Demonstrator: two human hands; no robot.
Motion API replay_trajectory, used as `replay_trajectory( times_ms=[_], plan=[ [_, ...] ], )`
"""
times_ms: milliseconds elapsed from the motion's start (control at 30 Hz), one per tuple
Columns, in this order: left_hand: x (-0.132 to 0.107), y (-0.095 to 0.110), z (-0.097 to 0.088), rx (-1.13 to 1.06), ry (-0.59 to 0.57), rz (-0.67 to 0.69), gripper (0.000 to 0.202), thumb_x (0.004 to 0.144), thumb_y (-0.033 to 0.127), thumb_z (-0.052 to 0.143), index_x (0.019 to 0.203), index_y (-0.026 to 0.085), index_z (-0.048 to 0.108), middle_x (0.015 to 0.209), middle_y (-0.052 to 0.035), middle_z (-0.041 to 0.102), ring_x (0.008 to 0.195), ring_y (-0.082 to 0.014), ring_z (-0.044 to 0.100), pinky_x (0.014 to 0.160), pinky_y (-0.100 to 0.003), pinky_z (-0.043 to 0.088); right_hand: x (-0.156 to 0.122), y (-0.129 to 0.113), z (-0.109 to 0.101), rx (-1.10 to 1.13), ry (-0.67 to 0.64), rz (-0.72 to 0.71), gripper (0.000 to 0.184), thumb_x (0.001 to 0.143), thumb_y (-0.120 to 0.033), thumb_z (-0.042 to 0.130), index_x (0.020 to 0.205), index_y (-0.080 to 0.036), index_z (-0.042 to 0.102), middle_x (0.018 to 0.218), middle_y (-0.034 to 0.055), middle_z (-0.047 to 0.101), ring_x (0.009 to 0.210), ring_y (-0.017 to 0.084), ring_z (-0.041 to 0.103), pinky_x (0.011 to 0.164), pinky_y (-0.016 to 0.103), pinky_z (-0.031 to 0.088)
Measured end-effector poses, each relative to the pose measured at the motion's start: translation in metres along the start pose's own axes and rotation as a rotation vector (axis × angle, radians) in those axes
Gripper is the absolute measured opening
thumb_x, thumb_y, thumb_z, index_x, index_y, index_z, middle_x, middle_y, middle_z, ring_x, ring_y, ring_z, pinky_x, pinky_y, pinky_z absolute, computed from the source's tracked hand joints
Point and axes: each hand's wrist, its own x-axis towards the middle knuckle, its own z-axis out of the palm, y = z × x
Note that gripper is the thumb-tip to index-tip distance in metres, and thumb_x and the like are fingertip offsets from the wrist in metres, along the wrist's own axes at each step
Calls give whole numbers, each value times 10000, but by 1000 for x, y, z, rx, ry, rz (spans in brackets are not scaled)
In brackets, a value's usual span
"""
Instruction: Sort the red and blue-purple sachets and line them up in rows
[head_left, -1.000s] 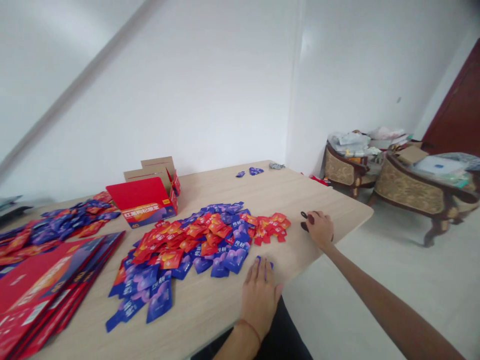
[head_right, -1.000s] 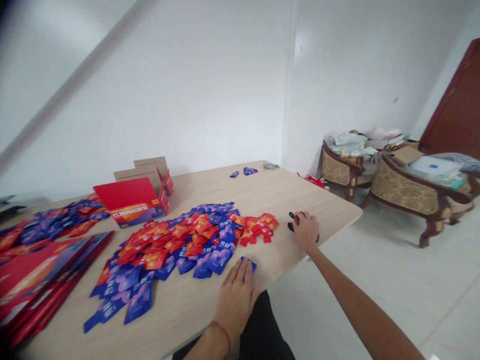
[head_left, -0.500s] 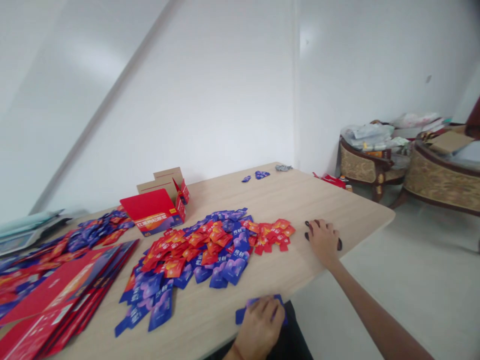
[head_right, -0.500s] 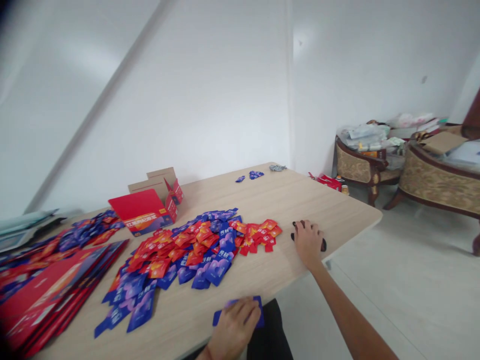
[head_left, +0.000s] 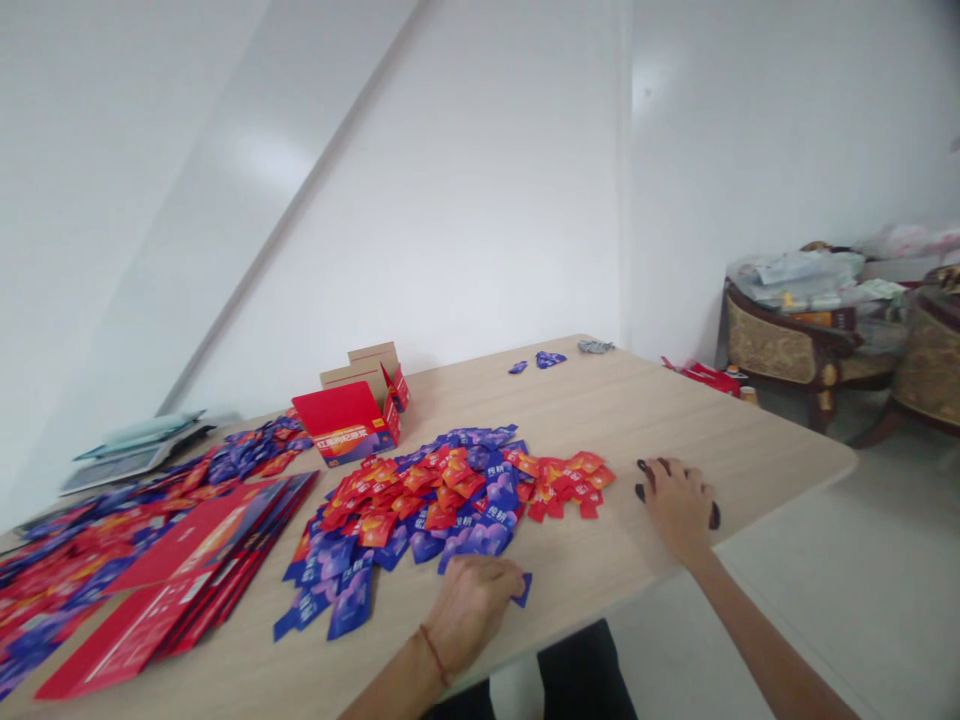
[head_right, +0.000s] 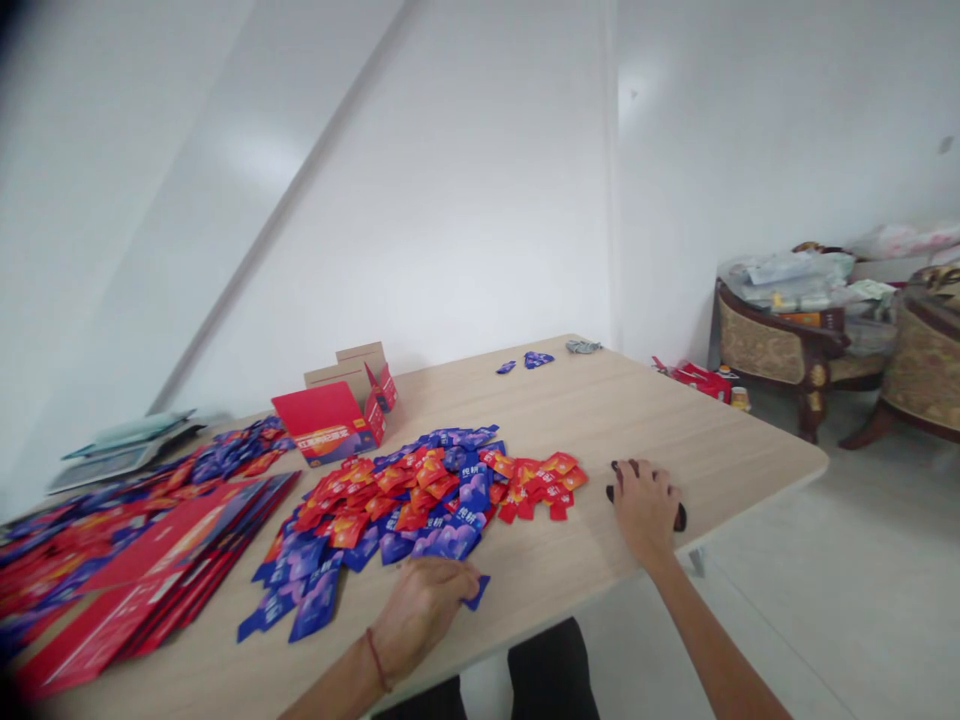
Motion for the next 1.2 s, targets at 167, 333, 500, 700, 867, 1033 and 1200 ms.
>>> replay_trajectory(
  times_ms=[167, 333, 500, 700, 867, 1033, 1200],
  plan=[
    [17, -37, -37, 237, -222, -88, 274, 973, 59, 480, 877, 214, 684, 790, -7, 731, 744, -166, 712, 712, -249, 495, -1, 2, 7, 5, 27, -13, 305, 998, -264, 521, 1257, -214, 674, 1189, 143, 629, 1029, 301, 496, 784, 390, 285],
    [52, -81, -69, 392, -347, -93, 239, 1006, 120, 498, 1053, 233, 702, 921, -33, 732, 886, -186, 692, 827, -269, 485, 0, 5, 13, 13, 17, -15, 308, 972, -273, 570, 1252, -210, 684, 1196, 152, 623, 1028, 301, 500, 789, 382, 286],
    [101, -141, -85, 488, -383, -139, 300, 1041, 203, 517, 1305, 280, 637, 1034, -72, 738, 965, -221, 688, 876, -310, 481, -1, 5, 15, 15, 29, -6, 316, 970, -277, 572, 1258, -209, 682, 1201, 157, 626, 1013, 302, 506, 785, 381, 288],
    [129, -190, -104, 603, -368, -252, 330, 1002, 69, 479, 1233, 225, 655, 1009, -114, 730, 1010, -244, 667, 878, -337, 464, -1, 5, 17, 13, 27, -18, 336, 946, -266, 587, 1263, -206, 683, 1202, 169, 627, 1014, 309, 503, 781, 388, 290],
    [113, -197, -109, 596, -316, -331, 341, 1012, 91, 455, 1261, 217, 651, 1087, -116, 729, 1056, -257, 651, 874, -342, 479, -1, 6, 19, -10, 56, -21, 315, 965, -264, 558, 1242, -197, 693, 1181, 158, 636, 1021, 307, 502, 779, 388, 283],
    [93, -192, -86, 501, -340, -343, 396, 1049, 150, 458, 1393, 288, 600, 1219, -76, 711, 1222, -216, 603, 991, -306, 460, -2, 7, 25, -24, 89, -30, 323, 943, -279, 588, 1237, -206, 699, 1168, 152, 647, 1009, 306, 513, 786, 386, 282],
    [90, -207, -60, 462, -351, -514, 353, 1008, 214, 578, 1356, 205, 639, 1133, -146, 741, 1100, -285, 685, 948, -388, 507, -2, 9, 30, -41, 123, -44, 315, 964, -284, 561, 1233, -195, 697, 1160, 151, 665, 993, 310, 534, 767, 387, 300]
  ],
)
